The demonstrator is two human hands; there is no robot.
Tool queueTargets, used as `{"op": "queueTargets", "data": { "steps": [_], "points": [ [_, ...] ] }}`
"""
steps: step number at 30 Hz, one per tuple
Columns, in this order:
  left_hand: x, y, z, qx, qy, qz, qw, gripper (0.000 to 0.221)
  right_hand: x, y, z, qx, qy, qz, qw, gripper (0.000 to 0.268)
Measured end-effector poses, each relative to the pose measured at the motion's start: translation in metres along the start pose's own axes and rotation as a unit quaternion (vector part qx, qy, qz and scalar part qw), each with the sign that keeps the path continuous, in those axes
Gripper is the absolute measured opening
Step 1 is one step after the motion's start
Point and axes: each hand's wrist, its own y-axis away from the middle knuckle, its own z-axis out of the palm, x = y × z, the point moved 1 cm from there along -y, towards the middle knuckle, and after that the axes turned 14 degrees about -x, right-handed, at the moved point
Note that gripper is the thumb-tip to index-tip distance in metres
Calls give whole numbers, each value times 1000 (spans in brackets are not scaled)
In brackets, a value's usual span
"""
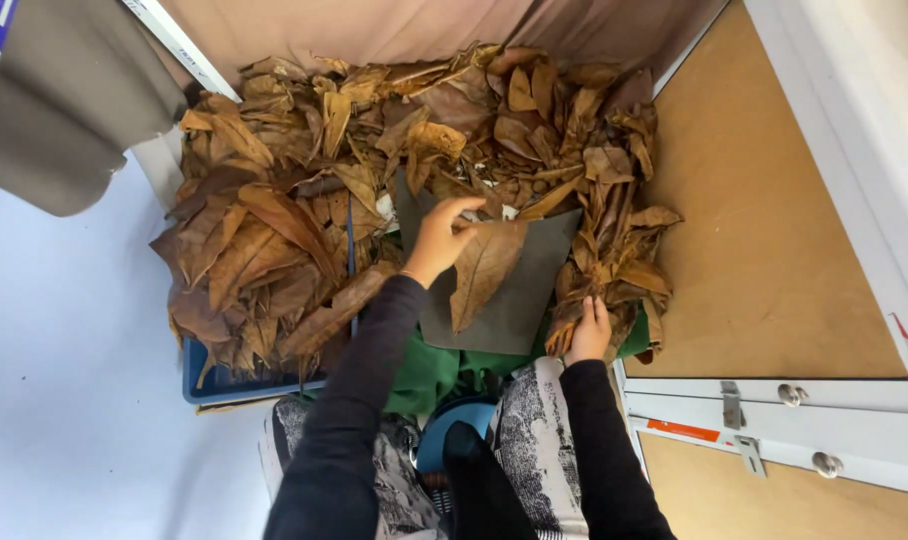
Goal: Smoothing dried leaves by hand on a flat board and organizing them into a tray.
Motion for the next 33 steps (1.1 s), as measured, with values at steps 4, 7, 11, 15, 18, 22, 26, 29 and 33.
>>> {"op": "queueTargets", "data": {
  "steps": [4,7,11,15,18,22,26,29,33],
  "points": [
    [40,37,14,-75,-93,-139,983,60,-10,15,-6,-6,42,4,999,48],
    [36,85,49,17,-140,-133,981,43,-12,18,1,-29,141,-8,990,52],
    [0,153,84,-15,-194,-195,961,35,-40,43,34,-151,279,-102,943,38],
    [-28,185,107,33,-138,-192,971,19,-38,57,81,-272,470,-176,821,32],
    [-97,191,128,56,-296,-84,950,9,-25,71,115,-336,583,-199,712,30],
    [-101,191,128,90,-296,-56,949,7,-33,76,129,-383,628,-183,653,33],
    [-97,190,126,100,-269,-65,956,15,-36,21,129,-331,671,-187,636,32],
    [-99,189,130,88,-276,-78,954,18,-46,-27,120,-258,698,-156,650,30],
    [-91,187,124,66,-274,-91,955,17,-42,-69,108,-182,635,-67,748,43]
  ]
}}
